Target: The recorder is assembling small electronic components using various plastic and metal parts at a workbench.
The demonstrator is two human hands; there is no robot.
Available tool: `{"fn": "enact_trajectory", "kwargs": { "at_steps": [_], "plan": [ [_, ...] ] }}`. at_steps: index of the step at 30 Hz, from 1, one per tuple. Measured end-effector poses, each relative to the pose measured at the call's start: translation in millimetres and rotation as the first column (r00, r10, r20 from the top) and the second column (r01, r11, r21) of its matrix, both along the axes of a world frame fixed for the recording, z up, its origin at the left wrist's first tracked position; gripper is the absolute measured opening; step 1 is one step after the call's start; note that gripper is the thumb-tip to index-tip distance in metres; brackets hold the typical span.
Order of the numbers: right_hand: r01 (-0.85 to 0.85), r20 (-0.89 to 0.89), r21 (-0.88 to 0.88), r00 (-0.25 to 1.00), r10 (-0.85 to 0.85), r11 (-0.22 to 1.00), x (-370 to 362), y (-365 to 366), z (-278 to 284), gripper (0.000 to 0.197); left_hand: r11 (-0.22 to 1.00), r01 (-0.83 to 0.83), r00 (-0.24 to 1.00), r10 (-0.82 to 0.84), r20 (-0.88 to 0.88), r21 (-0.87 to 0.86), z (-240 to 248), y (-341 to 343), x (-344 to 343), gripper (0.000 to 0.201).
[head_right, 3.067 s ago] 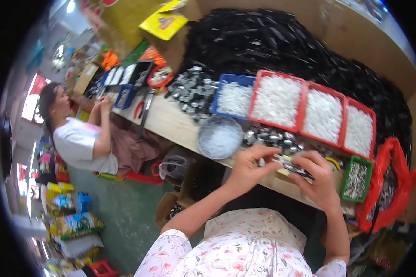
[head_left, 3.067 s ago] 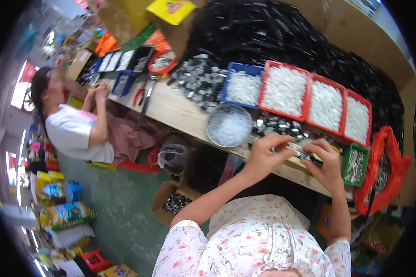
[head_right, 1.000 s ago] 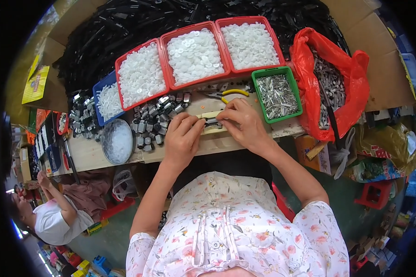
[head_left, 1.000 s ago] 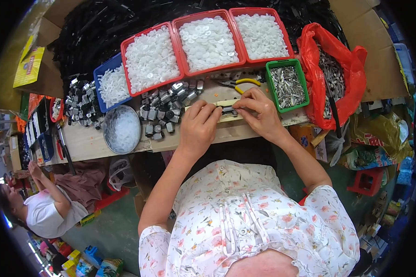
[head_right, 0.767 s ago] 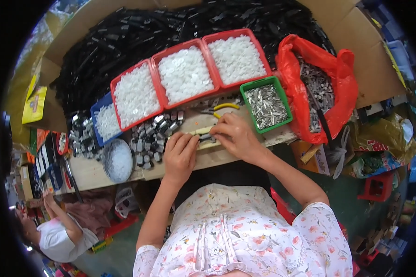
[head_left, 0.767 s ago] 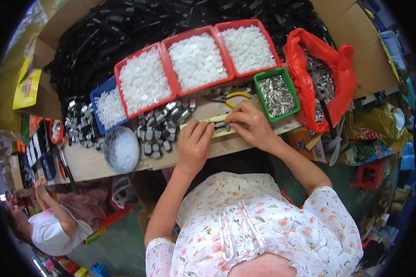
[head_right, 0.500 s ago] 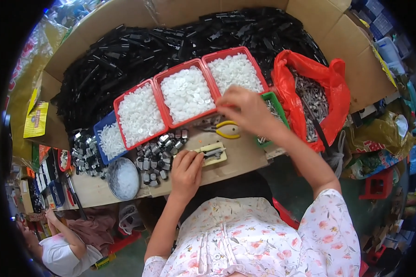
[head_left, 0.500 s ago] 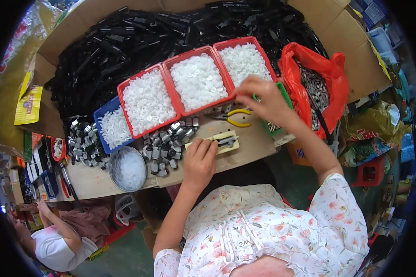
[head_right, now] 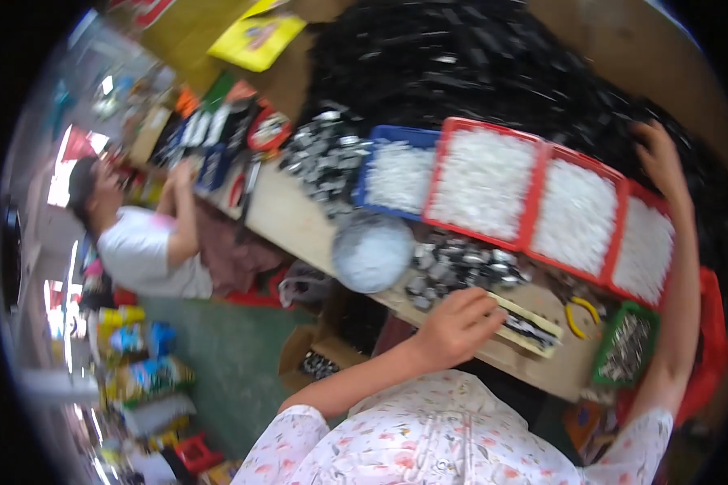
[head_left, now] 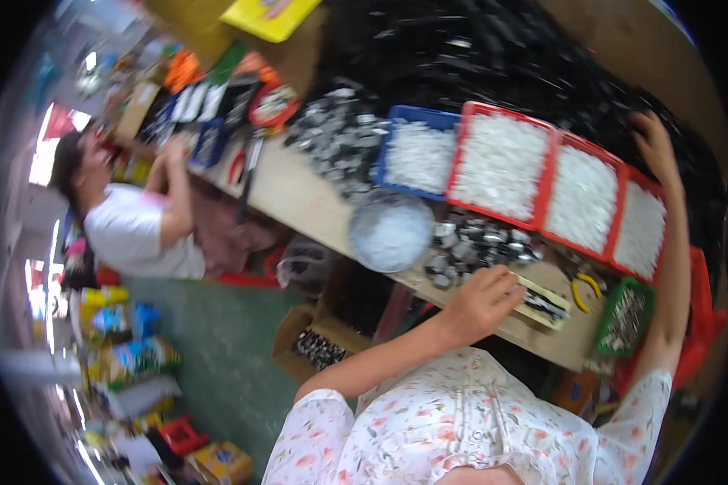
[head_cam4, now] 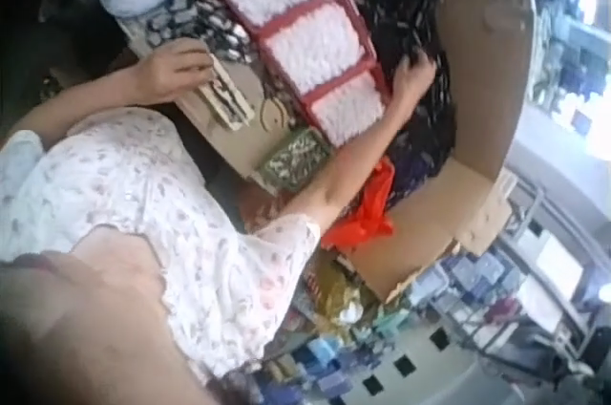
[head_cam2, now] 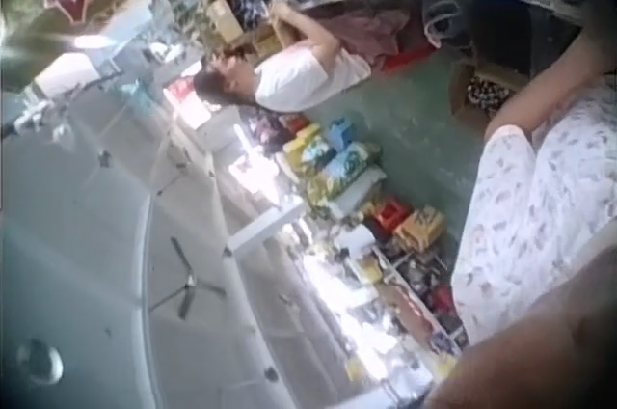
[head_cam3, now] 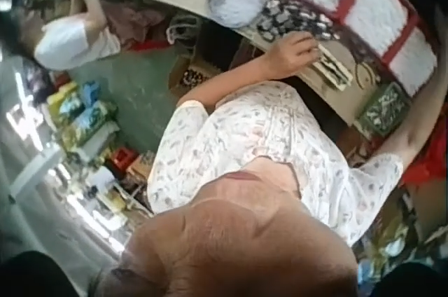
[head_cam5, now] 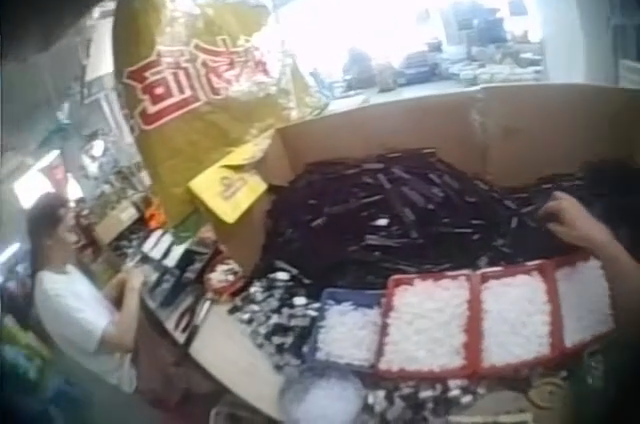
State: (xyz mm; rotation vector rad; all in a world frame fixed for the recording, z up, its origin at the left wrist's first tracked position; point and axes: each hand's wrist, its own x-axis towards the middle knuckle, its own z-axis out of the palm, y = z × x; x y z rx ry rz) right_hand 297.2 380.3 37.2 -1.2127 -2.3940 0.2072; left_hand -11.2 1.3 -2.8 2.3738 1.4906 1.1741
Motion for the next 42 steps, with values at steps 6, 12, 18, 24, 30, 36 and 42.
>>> {"fn": "enact_trajectory", "kwargs": {
  "at_steps": [6, 12, 18, 24, 30, 36, 42],
  "plan": [
    [0.106, 0.377, 0.280, 0.902, -0.211, 0.954, 95, 58, -53, 0.055, 0.999, -0.029, 0.996, 0.025, 0.085, 0.045, 7, 2, -3, 0.031],
    [0.013, 0.398, 0.482, 0.888, -0.232, 0.876, 125, 76, -72, 0.065, 0.998, -0.023, 0.997, 0.019, 0.076, 0.061, 11, -2, -5, 0.031],
    [0.005, 0.355, 0.514, 0.909, -0.219, 0.858, 97, 48, -53, 0.061, 0.996, -0.064, 0.996, 0.060, 0.066, 0.064, 16, -18, -11, 0.028],
    [0.056, 0.332, 0.380, 0.923, -0.194, 0.923, 114, 10, -12, 0.015, 0.998, -0.003, 0.998, -0.001, 0.064, 0.056, 26, -26, -17, 0.026],
    [0.122, 0.025, 0.112, 0.992, -0.126, 0.986, 44, -52, 40, 0.014, 0.994, -0.105, 0.994, 0.105, 0.011, 0.028, 38, -31, -19, 0.025],
    [0.219, -0.143, -0.069, 0.963, -0.227, 0.973, 62, -98, 55, 0.020, 1.000, -0.011, 0.999, 0.009, 0.051, 0.026, 46, -21, 2, 0.022],
    [-0.095, -0.422, -0.138, 0.906, 0.028, 0.986, 46, -72, 10, 0.037, 1.000, 0.002, 1.000, -0.002, 0.005, 0.025, 45, -23, 19, 0.019]
  ]
}}
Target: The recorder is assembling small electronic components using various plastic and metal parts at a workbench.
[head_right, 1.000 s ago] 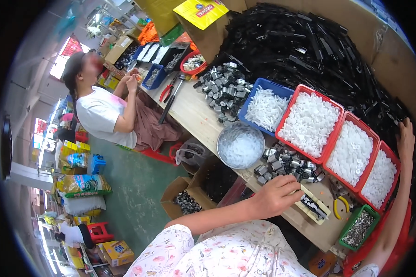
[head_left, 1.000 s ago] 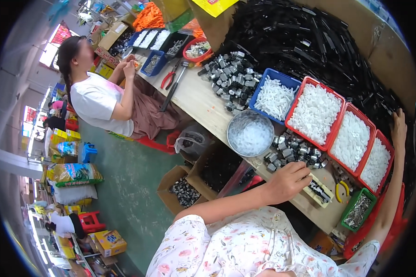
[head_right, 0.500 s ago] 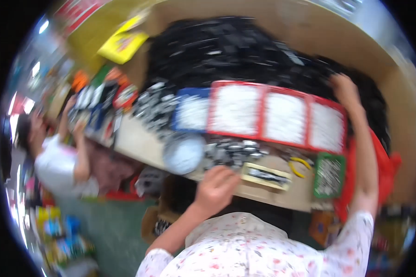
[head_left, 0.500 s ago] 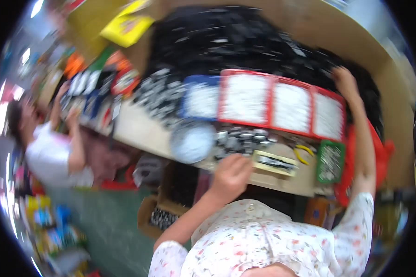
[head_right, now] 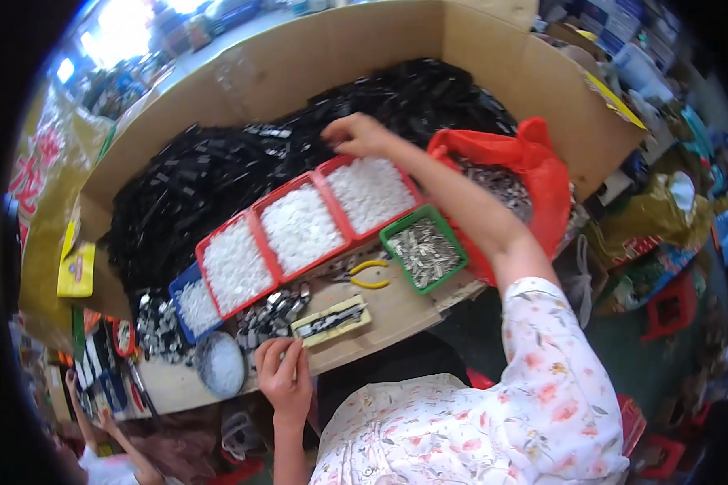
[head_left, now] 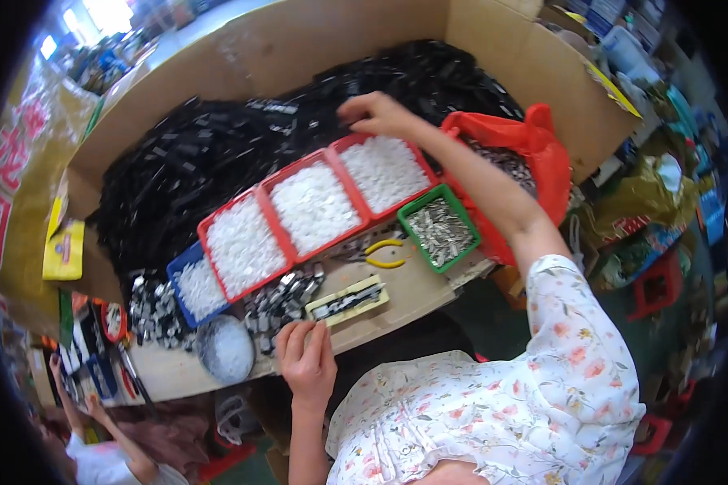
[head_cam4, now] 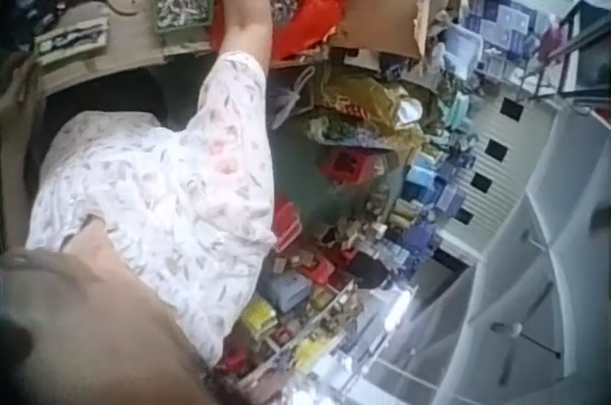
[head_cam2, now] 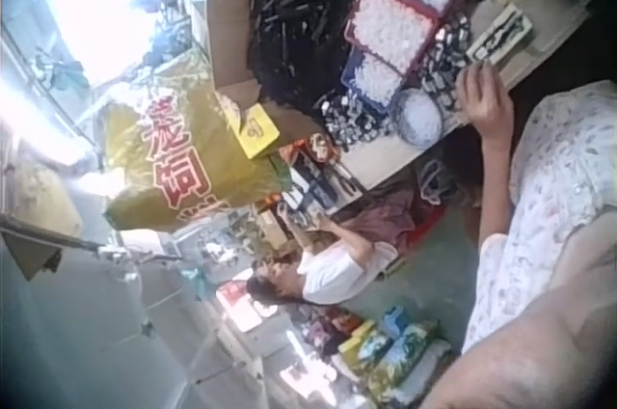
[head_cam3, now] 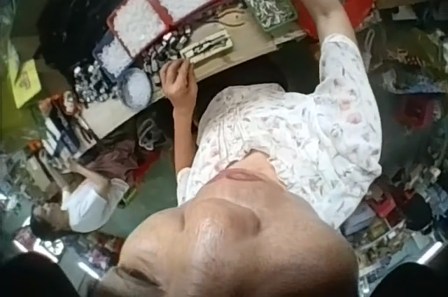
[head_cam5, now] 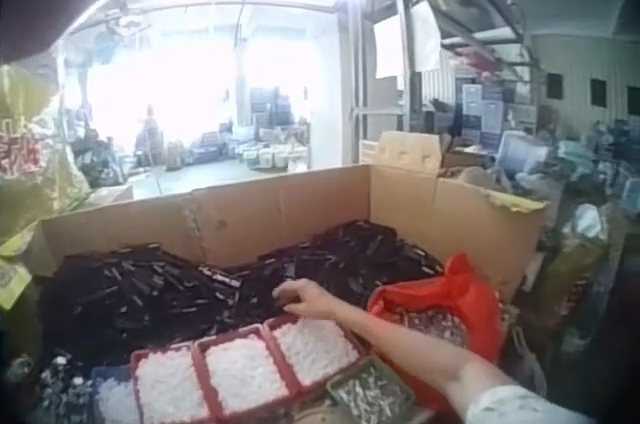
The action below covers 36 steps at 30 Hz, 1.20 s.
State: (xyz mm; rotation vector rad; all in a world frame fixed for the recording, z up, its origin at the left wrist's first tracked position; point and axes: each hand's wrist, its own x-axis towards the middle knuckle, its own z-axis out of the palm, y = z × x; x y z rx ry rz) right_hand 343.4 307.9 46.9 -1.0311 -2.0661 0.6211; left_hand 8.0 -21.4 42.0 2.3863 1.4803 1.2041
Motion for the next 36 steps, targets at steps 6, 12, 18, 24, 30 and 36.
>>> {"fn": "enact_trajectory", "kwargs": {
  "at_steps": [6, 12, 18, 24, 30, 36],
  "plan": [
    [0.270, 0.079, 0.081, 0.958, -0.276, 0.959, 6, 7, 16, 0.040, 0.999, -0.032, 0.999, 0.032, -0.014, -0.025, -2, 4, -4, 0.019],
    [0.306, 0.499, 0.350, 0.739, -0.453, 0.885, 13, 50, 7, 0.034, 0.997, -0.041, 0.999, 0.043, 0.027, -0.069, -5, 10, -8, 0.019],
    [0.167, 0.627, 0.489, 0.615, -0.478, 0.856, 3, 91, -1, 0.024, 0.994, -0.059, 0.998, 0.058, -0.013, -0.096, -5, 17, -18, 0.020],
    [-0.003, 0.709, 0.577, 0.499, -0.499, 0.817, 20, 110, 17, 0.018, 0.990, -0.092, 0.996, 0.093, 0.005, -0.109, -2, 25, -26, 0.019],
    [-0.042, 0.564, 0.715, 0.623, -0.541, 0.698, 1, 65, 57, 0.006, 0.992, -0.086, 0.996, 0.087, 0.015, -0.092, 2, 14, -19, 0.019],
    [-0.105, 0.551, 0.655, 0.743, -0.379, 0.748, -53, -83, 71, 0.019, 0.923, 0.022, 0.913, 0.139, 0.385, -0.385, 11, 33, -2, 0.034]
  ]
}}
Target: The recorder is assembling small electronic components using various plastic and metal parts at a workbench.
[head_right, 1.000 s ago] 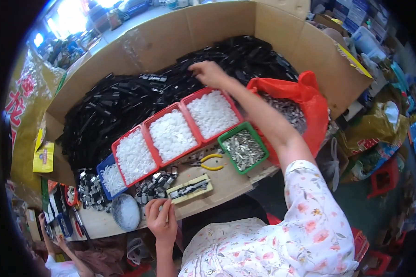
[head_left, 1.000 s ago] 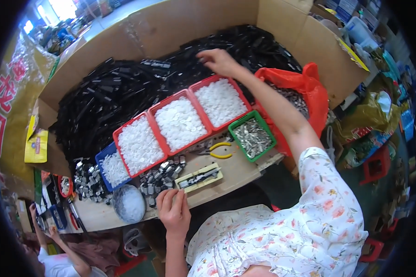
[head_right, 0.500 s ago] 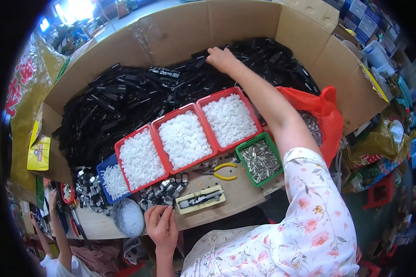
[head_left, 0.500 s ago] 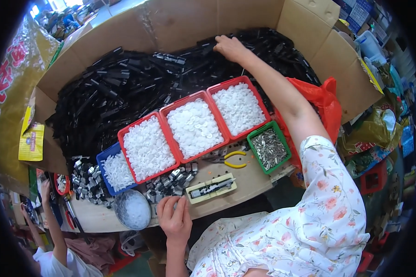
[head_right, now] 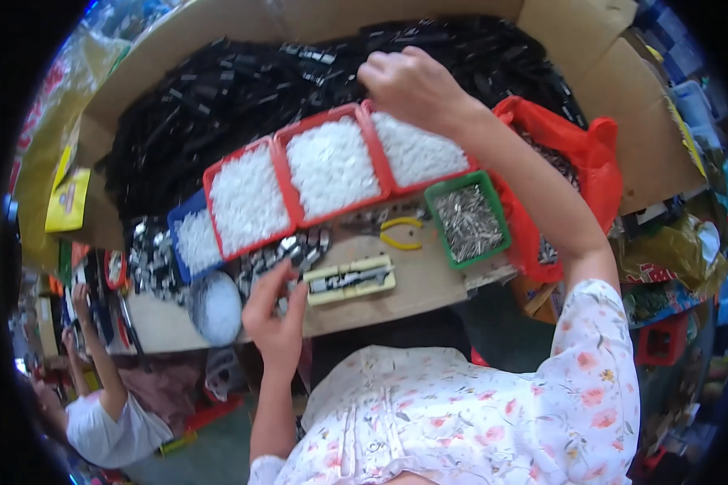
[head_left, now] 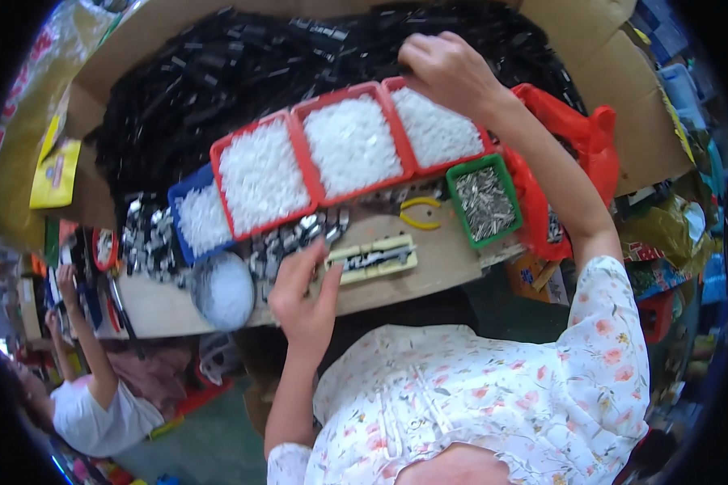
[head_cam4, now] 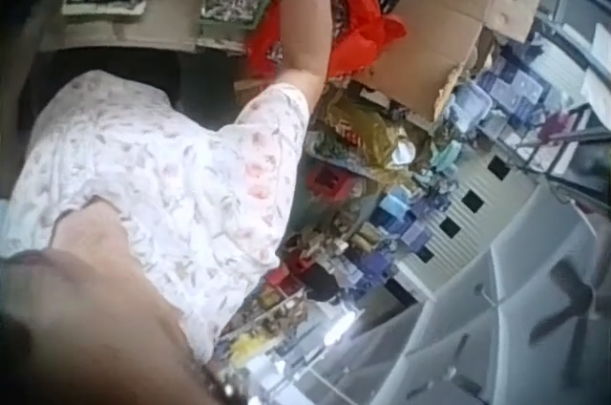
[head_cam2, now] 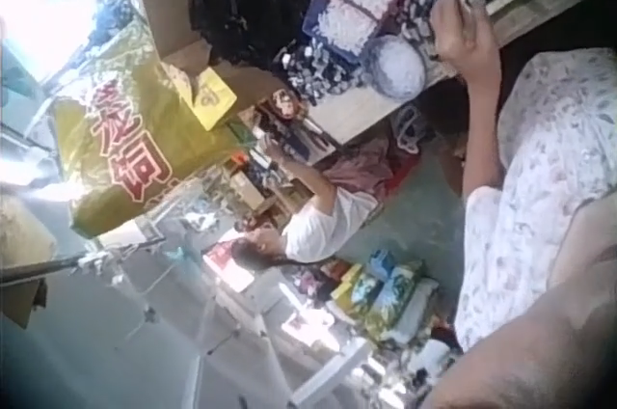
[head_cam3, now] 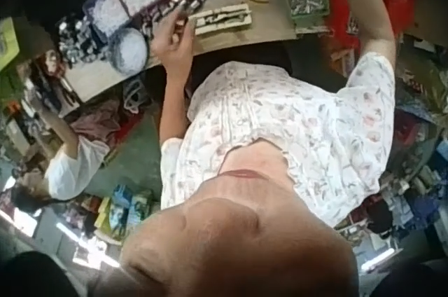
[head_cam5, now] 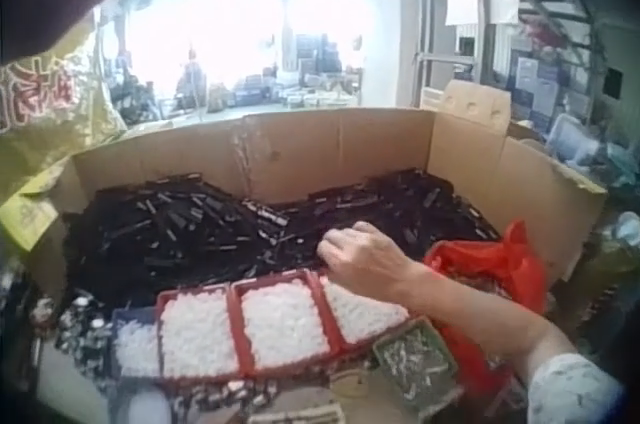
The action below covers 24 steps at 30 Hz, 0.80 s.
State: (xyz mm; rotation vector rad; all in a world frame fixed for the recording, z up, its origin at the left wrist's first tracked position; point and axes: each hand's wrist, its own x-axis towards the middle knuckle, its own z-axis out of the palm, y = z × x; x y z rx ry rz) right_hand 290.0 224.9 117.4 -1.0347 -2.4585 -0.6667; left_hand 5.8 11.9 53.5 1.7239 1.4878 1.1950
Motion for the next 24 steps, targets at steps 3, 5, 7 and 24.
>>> {"fn": "enact_trajectory", "kwargs": {
  "at_steps": [3, 5, 7, 24],
  "plan": [
    [-0.136, 0.047, 0.162, 0.990, 0.130, 0.977, -42, -80, -10, 0.012, 0.966, 0.068, 0.808, 0.094, 0.582, -0.251, 10, 8, 20, 0.047],
    [-0.126, 0.076, 0.082, 0.990, 0.119, 0.989, -64, -121, -13, 0.008, 0.964, 0.136, 0.661, 0.084, 0.745, -0.229, 7, 9, 29, 0.045],
    [-0.120, 0.035, 0.013, 0.992, 0.119, 0.993, -78, -142, -21, 0.007, 0.964, 0.126, 0.662, 0.093, 0.744, -0.233, 2, 9, 39, 0.041],
    [-0.340, -0.214, -0.453, 0.939, 0.270, 0.824, -83, -172, -31, 0.038, 0.902, 0.307, 0.588, 0.070, 0.806, -0.303, -17, -16, -5, 0.030]
  ]
}}
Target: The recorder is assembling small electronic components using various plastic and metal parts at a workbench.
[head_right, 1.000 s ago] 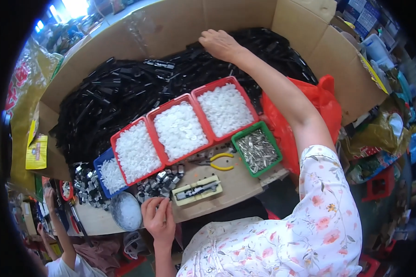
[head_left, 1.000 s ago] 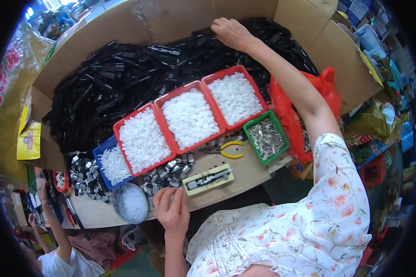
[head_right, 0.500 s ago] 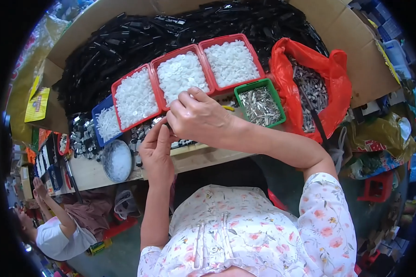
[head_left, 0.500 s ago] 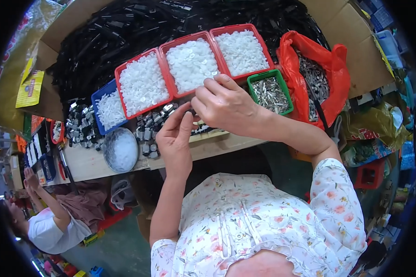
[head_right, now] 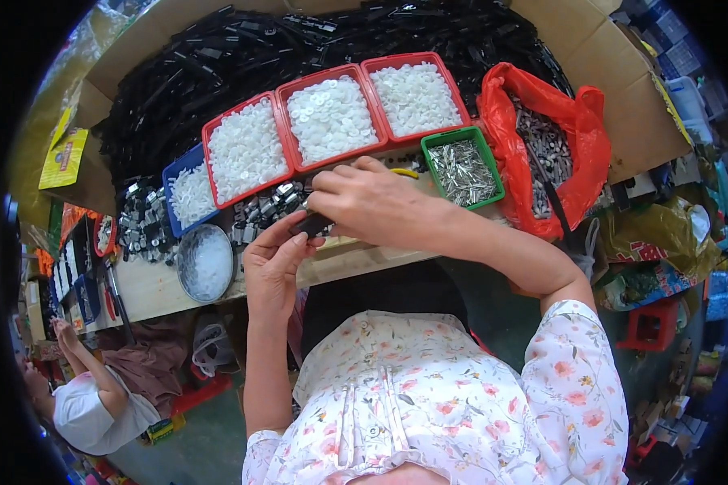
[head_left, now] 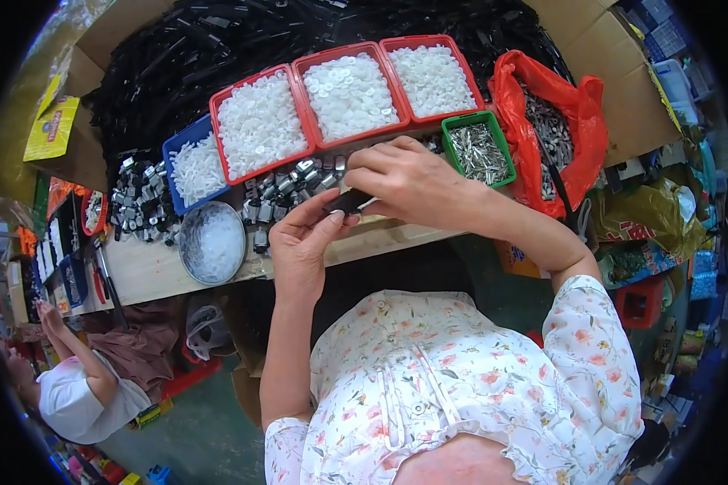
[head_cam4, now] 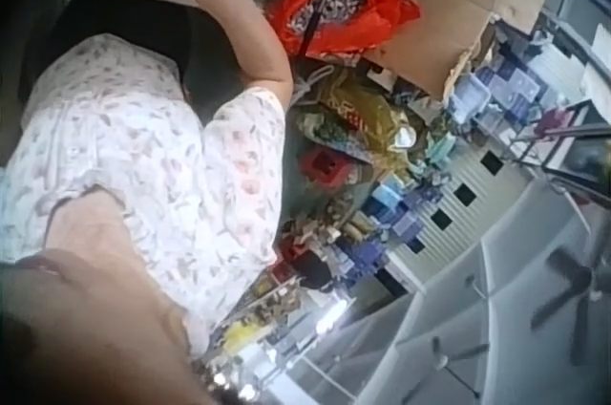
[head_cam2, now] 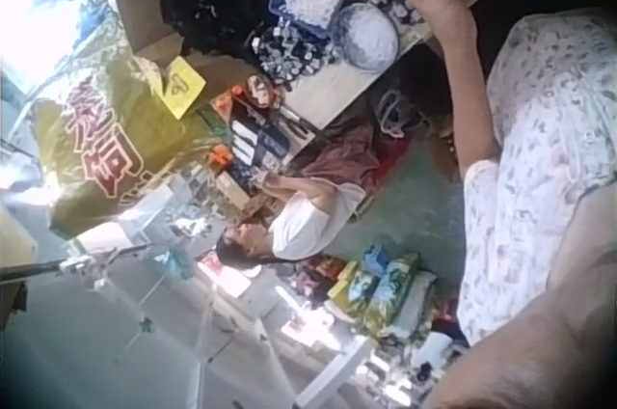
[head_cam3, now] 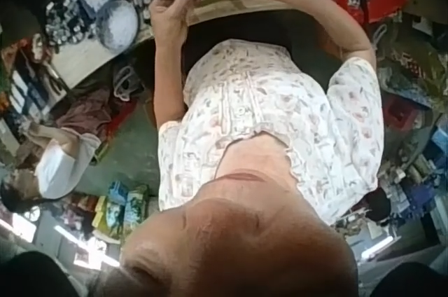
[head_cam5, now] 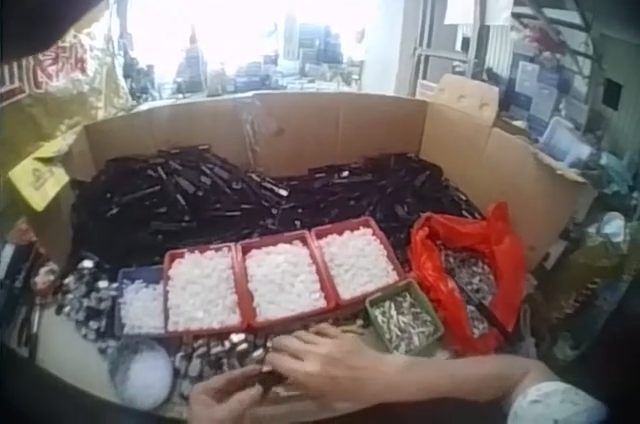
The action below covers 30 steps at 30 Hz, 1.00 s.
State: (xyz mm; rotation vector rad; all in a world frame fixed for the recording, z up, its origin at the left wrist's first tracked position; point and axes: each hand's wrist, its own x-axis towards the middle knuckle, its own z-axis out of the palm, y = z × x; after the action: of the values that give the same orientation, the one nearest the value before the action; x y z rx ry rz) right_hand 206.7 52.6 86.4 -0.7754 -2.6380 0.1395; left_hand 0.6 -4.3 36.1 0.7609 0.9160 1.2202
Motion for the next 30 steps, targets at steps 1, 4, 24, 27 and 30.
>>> {"fn": "enact_trajectory", "kwargs": {
  "at_steps": [1, 4, 24, 27, 30],
  "plan": [
    [-0.006, 0.004, -0.005, 1.000, 0.006, 1.000, 4, 0, 1, 0.038, 0.997, 0.062, 0.996, -0.059, 0.061, -0.038, 0, -1, -5, 0.031],
    [-0.005, -0.033, -0.225, 0.999, -0.003, 0.974, 14, -3, -2, 0.040, 0.988, 0.124, 0.985, -0.113, 0.127, -0.086, 2, 1, -12, 0.031],
    [0.191, -0.140, -0.265, 0.962, -0.234, 0.945, 9, -21, -68, 0.035, 0.945, -0.159, 0.787, 0.296, -0.541, 0.285, -12, -9, -25, 0.026],
    [0.185, -0.129, -0.245, 0.967, -0.221, 0.952, 4, -18, -70, 0.034, 0.942, -0.139, 0.766, 0.298, -0.570, 0.306, -16, -11, -24, 0.024],
    [0.194, -0.087, -0.234, 0.972, -0.219, 0.953, 1, -17, -69, 0.033, 0.946, -0.135, 0.762, 0.290, -0.579, 0.296, -18, -11, -24, 0.022]
  ]
}}
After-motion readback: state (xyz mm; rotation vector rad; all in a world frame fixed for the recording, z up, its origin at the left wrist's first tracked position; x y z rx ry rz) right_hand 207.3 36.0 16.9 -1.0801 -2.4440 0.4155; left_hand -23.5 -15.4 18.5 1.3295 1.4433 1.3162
